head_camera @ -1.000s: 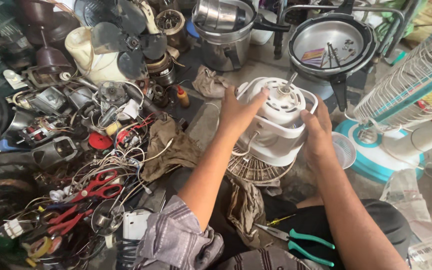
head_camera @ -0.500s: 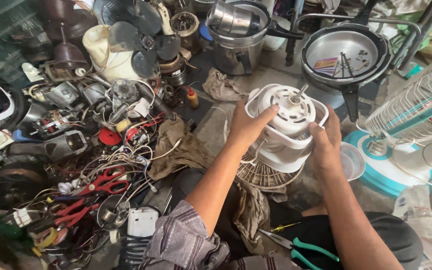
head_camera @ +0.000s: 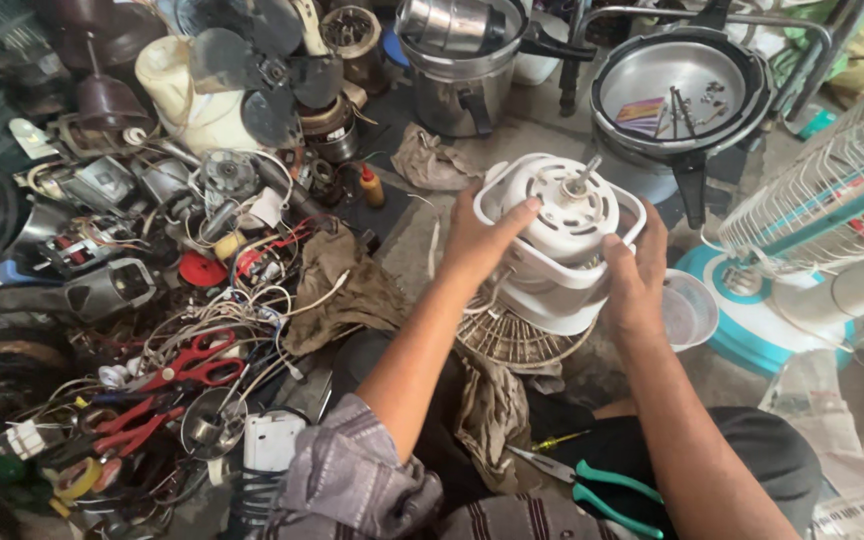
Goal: The person disassembles a white plastic appliance housing, likely a fan or heater, using pliers to remove clips and separate the casing. They inspect the internal components and wiring, then reassemble the housing and test the fit.
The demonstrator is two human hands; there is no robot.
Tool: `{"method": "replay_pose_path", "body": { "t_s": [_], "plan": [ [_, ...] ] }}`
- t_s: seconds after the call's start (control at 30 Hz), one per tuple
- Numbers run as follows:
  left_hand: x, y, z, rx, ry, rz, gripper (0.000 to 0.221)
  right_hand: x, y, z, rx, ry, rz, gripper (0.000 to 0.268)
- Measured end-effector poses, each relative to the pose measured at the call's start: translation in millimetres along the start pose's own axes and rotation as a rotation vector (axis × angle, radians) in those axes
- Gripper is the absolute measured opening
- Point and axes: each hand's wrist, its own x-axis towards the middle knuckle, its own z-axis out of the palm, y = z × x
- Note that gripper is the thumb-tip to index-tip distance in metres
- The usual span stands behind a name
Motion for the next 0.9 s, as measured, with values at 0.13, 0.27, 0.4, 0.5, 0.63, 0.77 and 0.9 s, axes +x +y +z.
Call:
{"method": "replay_pose_path", "body": {
  "t_s": [0.13, 0.27, 0.4, 0.5, 0.63, 0.77, 0.9],
  "plan": [
    [-9, 5, -20, 0.057, 0.103, 0.063, 0.076, -1, 5, -3, 0.034, 0.012, 0.029, 0.066],
    [-52, 22, -17, 0.467, 0.182, 0.678, 0.053, -2, 8, -5, 0.061, 0.042, 0.102, 0.068],
    [-88, 35, 9, 0.835, -0.101, 1.010, 0.053, -2, 5, -4, 0.071, 0.016, 0.104, 0.067],
    [-96, 22, 25, 0.929, -0.104, 1.036, 0.053, -3, 1, -5, 0.064, 0.007, 0.083, 0.067],
    [-87, -18, 37, 1.032, 0.055, 1.077, 0.044, -9, -3, -3, 0.062, -0.044, 0.042, 0.068],
    [-80, -37, 39, 1.007, 0.083, 1.114, 0.045, -6, -4, 0, 0.131, -0.054, 0.029, 0.070],
    [-77, -32, 43, 0.963, 0.087, 1.107, 0.048, -4, -2, -3, 0.055, -0.036, 0.049, 0.071]
  ]
}}
